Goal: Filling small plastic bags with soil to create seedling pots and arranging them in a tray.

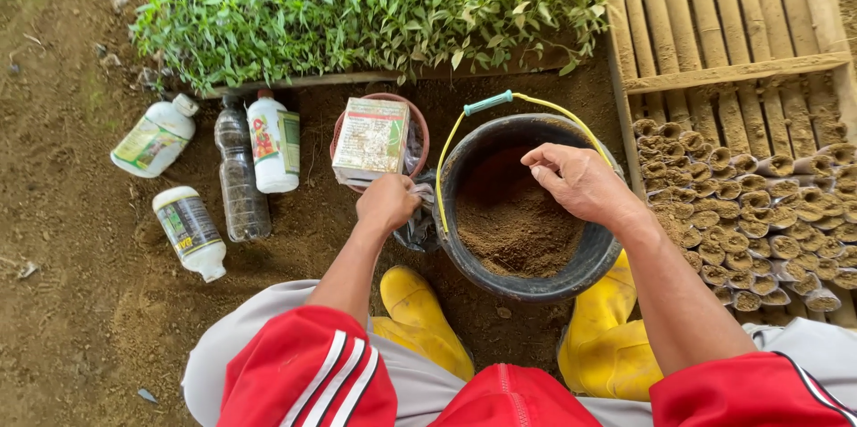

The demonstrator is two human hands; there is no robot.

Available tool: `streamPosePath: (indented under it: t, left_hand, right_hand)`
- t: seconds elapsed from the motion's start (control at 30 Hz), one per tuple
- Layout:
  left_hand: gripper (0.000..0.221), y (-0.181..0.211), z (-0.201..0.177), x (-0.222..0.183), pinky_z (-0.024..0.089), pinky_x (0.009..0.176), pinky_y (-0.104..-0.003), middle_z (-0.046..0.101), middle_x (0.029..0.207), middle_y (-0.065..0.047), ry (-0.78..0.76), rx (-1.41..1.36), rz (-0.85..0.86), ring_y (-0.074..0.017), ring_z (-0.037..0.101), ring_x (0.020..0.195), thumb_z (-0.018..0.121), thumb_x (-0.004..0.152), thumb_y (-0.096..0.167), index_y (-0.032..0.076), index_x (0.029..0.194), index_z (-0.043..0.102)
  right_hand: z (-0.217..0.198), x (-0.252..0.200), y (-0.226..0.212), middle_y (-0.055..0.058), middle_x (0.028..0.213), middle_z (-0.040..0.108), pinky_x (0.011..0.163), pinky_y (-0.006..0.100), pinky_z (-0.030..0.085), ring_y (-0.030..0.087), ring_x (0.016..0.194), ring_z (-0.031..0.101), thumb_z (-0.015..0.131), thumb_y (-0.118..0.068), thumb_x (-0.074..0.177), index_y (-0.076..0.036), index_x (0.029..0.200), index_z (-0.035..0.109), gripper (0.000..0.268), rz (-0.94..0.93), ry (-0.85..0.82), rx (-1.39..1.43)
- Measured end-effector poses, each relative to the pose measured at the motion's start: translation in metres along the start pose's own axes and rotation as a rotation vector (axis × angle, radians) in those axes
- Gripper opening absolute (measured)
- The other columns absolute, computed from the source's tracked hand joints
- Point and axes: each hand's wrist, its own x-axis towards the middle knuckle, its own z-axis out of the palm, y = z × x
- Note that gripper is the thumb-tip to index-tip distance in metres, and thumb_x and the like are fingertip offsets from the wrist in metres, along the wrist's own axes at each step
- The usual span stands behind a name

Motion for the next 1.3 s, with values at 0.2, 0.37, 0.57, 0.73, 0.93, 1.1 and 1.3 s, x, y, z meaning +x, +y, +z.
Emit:
streamPosePath:
  t: [0.2, 0.37, 0.57, 0.73, 0.93, 1.1, 1.3]
  left_hand:
    - [0.024, 0.054, -0.058, -0.065, 0.052, 0.098, -0.056, 0.076, 0.098, -0.021, 0.093, -0.109, -0.021, -0.038, 0.072, 0.102, 0.066, 0.096, 0.022, 0.007, 0.11, 0.079]
    - [0.03, 0.085, -0.024, -0.061, 0.051, 0.101, -0.055, 0.075, 0.109, -0.02, 0.012, -0.107, 0.096, -0.0403, 0.069, 0.112, 0.065, 0.095, 0.024, 0.012, 0.122, 0.075]
    - [0.058, 0.078, -0.017, -0.063, 0.051, 0.101, -0.061, 0.069, 0.129, -0.022, 0.007, -0.048, 0.196, -0.043, 0.064, 0.123, 0.061, 0.094, 0.031, 0.02, 0.151, 0.052]
    - [0.052, 0.081, -0.043, -0.105, 0.051, 0.101, -0.061, 0.069, 0.127, -0.025, -0.02, -0.014, 0.247, -0.0453, 0.064, 0.121, 0.056, 0.097, 0.028, 0.015, 0.148, 0.055]
    - [0.049, 0.077, -0.03, -0.115, 0.051, 0.101, -0.06, 0.071, 0.123, -0.024, -0.076, -0.041, 0.21, -0.0433, 0.065, 0.12, 0.059, 0.098, 0.03, 0.015, 0.145, 0.059]
    - [0.047, 0.081, -0.01, -0.098, 0.052, 0.1, -0.059, 0.072, 0.119, -0.023, -0.067, -0.07, 0.282, -0.043, 0.066, 0.119, 0.059, 0.098, 0.03, 0.012, 0.141, 0.061]
    - [0.041, 0.069, 0.016, -0.066, 0.054, 0.096, -0.058, 0.072, 0.116, -0.02, 0.023, -0.121, 0.296, -0.0415, 0.067, 0.116, 0.061, 0.095, 0.027, 0.012, 0.132, 0.066]
  right_hand:
    - [-0.007, -0.011, 0.005, 0.015, 0.106, 0.077, 0.094, 0.051, 0.055, 0.036, 0.107, 0.072, 0.061, -0.02, 0.096, -0.015, 0.11, 0.071, 0.019, -0.011, 0.034, -0.032]
    - [0.001, -0.011, 0.003, 0.012, 0.105, 0.078, 0.093, 0.048, 0.055, 0.033, 0.107, 0.072, 0.061, -0.021, 0.094, -0.017, 0.11, 0.072, 0.02, 0.033, -0.012, -0.064]
    - [0.017, 0.0, 0.034, 0.009, 0.091, 0.077, 0.083, 0.047, 0.057, 0.032, 0.095, 0.073, 0.065, -0.028, 0.092, -0.02, 0.102, 0.076, 0.017, 0.111, 0.029, -0.166]
    - [0.043, 0.014, 0.073, 0.006, 0.092, 0.076, 0.081, 0.047, 0.058, 0.031, 0.093, 0.072, 0.067, -0.039, 0.089, -0.022, 0.088, 0.075, 0.019, 0.132, 0.076, -0.338]
    - [0.089, 0.017, 0.055, 0.003, 0.113, 0.066, 0.086, 0.04, 0.061, 0.027, 0.103, 0.07, 0.066, -0.033, 0.091, -0.027, 0.115, 0.073, 0.025, 0.019, 0.085, -0.597]
    - [0.108, 0.016, 0.046, 0.011, 0.138, 0.051, 0.092, 0.04, 0.057, 0.031, 0.112, 0.06, 0.07, -0.027, 0.091, -0.018, 0.106, 0.075, 0.019, -0.05, 0.105, -0.694]
    - [0.069, 0.022, 0.05, 0.002, 0.134, 0.065, 0.093, 0.045, 0.055, 0.033, 0.108, 0.068, 0.069, -0.036, 0.087, -0.019, 0.091, 0.077, 0.019, 0.116, 0.042, -0.176]
